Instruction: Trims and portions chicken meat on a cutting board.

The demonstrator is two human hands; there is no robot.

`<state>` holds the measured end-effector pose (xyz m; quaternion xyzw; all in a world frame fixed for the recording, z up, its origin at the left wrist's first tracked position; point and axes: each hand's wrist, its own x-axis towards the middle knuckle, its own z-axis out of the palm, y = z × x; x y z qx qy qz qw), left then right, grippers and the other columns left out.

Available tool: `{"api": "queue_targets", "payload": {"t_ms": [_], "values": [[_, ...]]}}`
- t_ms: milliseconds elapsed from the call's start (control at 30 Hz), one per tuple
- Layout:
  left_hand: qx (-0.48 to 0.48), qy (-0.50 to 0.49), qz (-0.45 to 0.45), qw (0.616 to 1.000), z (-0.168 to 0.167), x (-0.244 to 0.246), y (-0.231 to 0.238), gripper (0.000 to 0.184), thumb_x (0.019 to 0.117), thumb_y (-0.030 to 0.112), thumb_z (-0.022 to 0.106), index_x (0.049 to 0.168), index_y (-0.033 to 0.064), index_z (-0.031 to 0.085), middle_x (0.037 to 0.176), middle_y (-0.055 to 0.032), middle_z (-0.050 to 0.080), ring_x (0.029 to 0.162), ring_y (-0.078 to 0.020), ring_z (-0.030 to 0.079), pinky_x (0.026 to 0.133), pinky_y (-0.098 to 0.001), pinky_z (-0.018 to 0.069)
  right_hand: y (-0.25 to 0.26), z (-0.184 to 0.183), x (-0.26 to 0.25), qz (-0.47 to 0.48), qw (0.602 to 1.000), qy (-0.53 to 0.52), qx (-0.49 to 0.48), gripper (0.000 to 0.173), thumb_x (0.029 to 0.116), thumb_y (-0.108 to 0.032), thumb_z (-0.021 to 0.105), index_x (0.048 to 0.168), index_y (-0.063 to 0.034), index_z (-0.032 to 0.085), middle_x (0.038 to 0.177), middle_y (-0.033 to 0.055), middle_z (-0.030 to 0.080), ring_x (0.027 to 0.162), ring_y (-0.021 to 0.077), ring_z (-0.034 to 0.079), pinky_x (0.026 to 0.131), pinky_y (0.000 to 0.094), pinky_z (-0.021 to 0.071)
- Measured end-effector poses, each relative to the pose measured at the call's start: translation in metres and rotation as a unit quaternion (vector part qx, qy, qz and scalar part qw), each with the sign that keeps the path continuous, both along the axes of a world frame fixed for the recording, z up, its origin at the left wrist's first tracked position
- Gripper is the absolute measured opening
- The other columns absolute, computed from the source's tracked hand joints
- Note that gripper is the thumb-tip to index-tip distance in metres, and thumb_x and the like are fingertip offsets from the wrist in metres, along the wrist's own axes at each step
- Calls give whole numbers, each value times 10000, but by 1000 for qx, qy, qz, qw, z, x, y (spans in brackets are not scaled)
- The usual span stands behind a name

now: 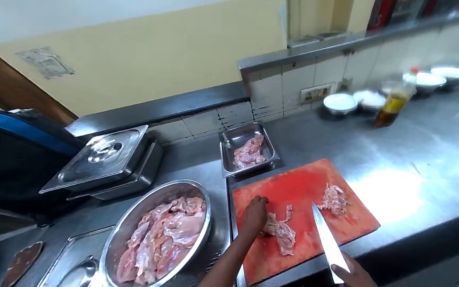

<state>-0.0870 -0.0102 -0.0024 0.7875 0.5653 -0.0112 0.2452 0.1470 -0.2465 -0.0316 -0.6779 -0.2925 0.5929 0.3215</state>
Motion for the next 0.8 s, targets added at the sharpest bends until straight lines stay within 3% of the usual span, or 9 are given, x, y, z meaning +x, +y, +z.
{"api": "queue_targets", "payload": {"t_ms": [100,200,233,333,433,567,633,733,800], "values": [[19,-48,-118,992,-5,17,0,365,1032,59,492,1351,119,659,1401,-153,606,1323,-348,558,1113,-515,455,2,-1,2,4,1000,-6,-3,422,1051,-182,562,1419,-35,418,843,83,616,582,151,609,561,335,559],[-18,-1,-294,956,-11,35,8,479,1004,18,527,1438,205,607,1606,-92,437,1474,-377,388,1137,-620,367,4,0,1,10,1000,-10,-1,387,1049,-187,564,1383,-34,442,828,79,616,578,148,609,560,332,560],[-22,12,-316,949,-12,39,12,438,1006,35,550,1410,186,624,1592,-101,450,1474,-381,384,1122,-631,370,4,1,0,12,1000,-11,-1,394,1050,-188,560,1391,-32,438,840,81,616,582,148,609,564,333,560],[-6,37,-314,949,-9,29,27,257,1052,158,547,1242,38,671,1384,-176,590,1339,-378,516,1073,-578,431,4,1,0,15,1000,-12,8,418,1047,-182,561,1406,-17,424,879,99,626,591,157,614,569,345,563],[-25,55,-251,966,1,-4,36,303,1073,181,514,1270,-20,626,1314,-218,626,1295,-391,565,1087,-569,447,-1,1,5,5,1000,-15,8,448,1048,-181,553,1441,-21,411,900,101,631,601,156,614,571,347,560],[-42,79,-213,973,2,-49,36,326,1059,229,545,1243,-23,637,1280,-229,633,1272,-400,573,1085,-561,448,-4,-2,11,-25,1000,-14,0,440,1046,-174,564,1433,-30,412,846,88,621,577,152,605,558,339,557],[-54,78,-206,974,4,-55,33,296,1024,151,560,1251,-10,658,1319,-222,616,1295,-400,553,1097,-557,442,-2,-2,13,-21,1000,-15,-5,417,1045,-174,566,1412,-34,427,822,82,617,572,155,605,560,339,557],[-40,34,-193,980,16,-34,23,312,1018,104,521,1289,39,662,1349,-193,619,1312,-370,556,1109,-547,440,5,2,9,5,1000,-18,-1,439,1045,-185,567,1426,-27,417,852,92,618,583,157,607,567,342,561],[-34,3,-232,972,14,-10,15,331,1029,174,555,1327,74,658,1379,-159,621,1331,-349,552,1123,-542,431,9,4,4,17,1000,-15,5,446,1044,-189,569,1433,-31,419,859,94,622,585,156,607,564,337,557]]}}
